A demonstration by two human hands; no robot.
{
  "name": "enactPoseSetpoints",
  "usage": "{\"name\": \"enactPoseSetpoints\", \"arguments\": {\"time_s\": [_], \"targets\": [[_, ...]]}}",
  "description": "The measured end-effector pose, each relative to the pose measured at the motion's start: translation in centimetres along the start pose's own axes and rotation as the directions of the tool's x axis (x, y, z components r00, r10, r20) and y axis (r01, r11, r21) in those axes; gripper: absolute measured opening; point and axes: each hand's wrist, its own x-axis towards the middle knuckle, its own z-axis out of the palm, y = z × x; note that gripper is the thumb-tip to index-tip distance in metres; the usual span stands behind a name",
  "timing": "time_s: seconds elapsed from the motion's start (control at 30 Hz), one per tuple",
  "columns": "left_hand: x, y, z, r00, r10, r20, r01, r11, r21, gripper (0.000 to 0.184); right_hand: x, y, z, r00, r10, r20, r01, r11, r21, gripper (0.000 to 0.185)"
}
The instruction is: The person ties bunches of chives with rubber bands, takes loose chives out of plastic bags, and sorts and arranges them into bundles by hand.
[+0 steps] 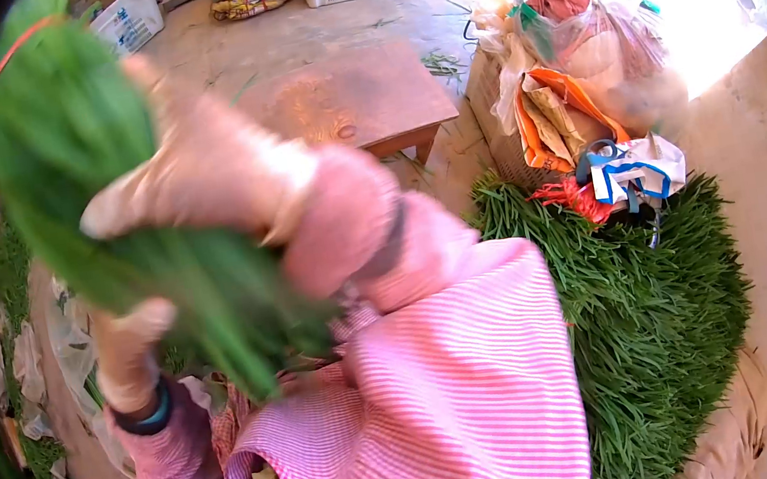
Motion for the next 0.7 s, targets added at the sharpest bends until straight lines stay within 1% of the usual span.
{"name": "enactPoseSetpoints", "arguments": {"time_s": [0.03,0.07,0.13,0.17,0.23,0.27,0.3,0.33,0.37,0.4,0.43,0.47,0.53,0.6,0.67,0.7], "targets": [[1.4,-1.5,1.5,0.971,0.058,0.231,-0.08,0.993,0.087,0.071,-0.6,-1.6,-2.3,0.993,0.116,0.013,-0.116,0.993,-0.007,0.056],[2.2,-3.4,2.7,0.891,0.084,0.447,-0.169,0.974,0.154,0.075,-1.6,-3.8,-4.1,0.984,0.176,0.005,-0.175,0.981,-0.086,0.05],[1.9,-6.4,4.1,0.857,0.015,0.516,-0.084,0.99,0.111,0.079,-3.3,-6.5,-8.4,0.935,0.355,0.01,-0.345,0.914,-0.211,0.05],[1.7,-7.1,3.7,0.889,0.02,0.457,-0.113,0.978,0.176,0.081,-4.4,-7.8,-11.5,0.915,0.401,-0.046,-0.388,0.841,-0.377,0.056],[1.0,-8.8,2.1,0.946,-0.048,0.32,0.059,0.998,-0.023,0.077,-6.5,-8.2,-16.9,0.858,0.482,-0.18,-0.482,0.63,-0.609,0.063],[0.7,-9.5,1.4,0.961,-0.096,0.259,0.132,0.983,-0.124,0.076,-7.2,-7.7,-17.8,0.771,0.568,-0.287,-0.59,0.468,-0.657,0.065],[0.3,-10.1,0.9,0.971,-0.126,0.202,0.16,0.973,-0.164,0.075,-7.8,-7.3,-18.7,0.664,0.64,-0.387,-0.674,0.288,-0.68,0.066],[0.0,-10.6,0.5,0.973,-0.153,0.174,0.183,0.969,-0.169,0.076,-7.8,-7.0,-19.0,0.476,0.711,-0.517,-0.76,0.036,-0.649,0.068],[-0.4,-11.1,0.4,0.969,-0.188,0.16,0.217,0.959,-0.184,0.077,-8.2,-5.8,-20.9,0.411,0.743,-0.528,-0.645,-0.172,-0.744,0.067],[-0.9,-11.6,0.4,0.964,-0.224,0.141,0.25,0.948,-0.199,0.078,-8.9,-3.7,-23.6,0.348,0.761,-0.548,-0.478,-0.359,-0.802,0.067],[-1.4,-12.4,0.6,0.962,-0.238,0.134,0.262,0.942,-0.208,0.079,-9.6,-1.3,-25.8,0.245,0.761,-0.6,-0.38,-0.494,-0.782,0.059],[-1.8,-12.2,0.7,0.953,-0.279,0.118,0.296,0.942,-0.159,0.078,-10.4,1.3,-28.1,0.149,0.742,-0.654,-0.264,-0.608,-0.749,0.053],[-2.2,-11.4,1.0,0.932,-0.357,0.06,0.36,0.932,-0.042,0.076,-12.5,6.3,-33.4,0.104,0.732,-0.673,-0.235,-0.64,-0.732,0.057],[-2.5,-11.8,1.1,0.924,-0.383,0.018,0.382,0.924,0.026,0.074,-13.7,10.2,-35.6,0.052,0.685,-0.727,-0.255,-0.694,-0.673,0.071],[-2.5,-12.7,1.0,0.907,-0.42,0.013,0.42,0.907,-0.003,0.074,-18.2,14.5,-38.1,0.153,0.636,-0.756,-0.471,-0.626,-0.622,0.091],[-2.5,-13.2,1.1,0.891,-0.455,0.002,0.455,0.89,-0.02,0.073,-20.2,15.6,-36.6,0.145,0.628,-0.765,-0.415,-0.663,-0.623,0.095]]}}
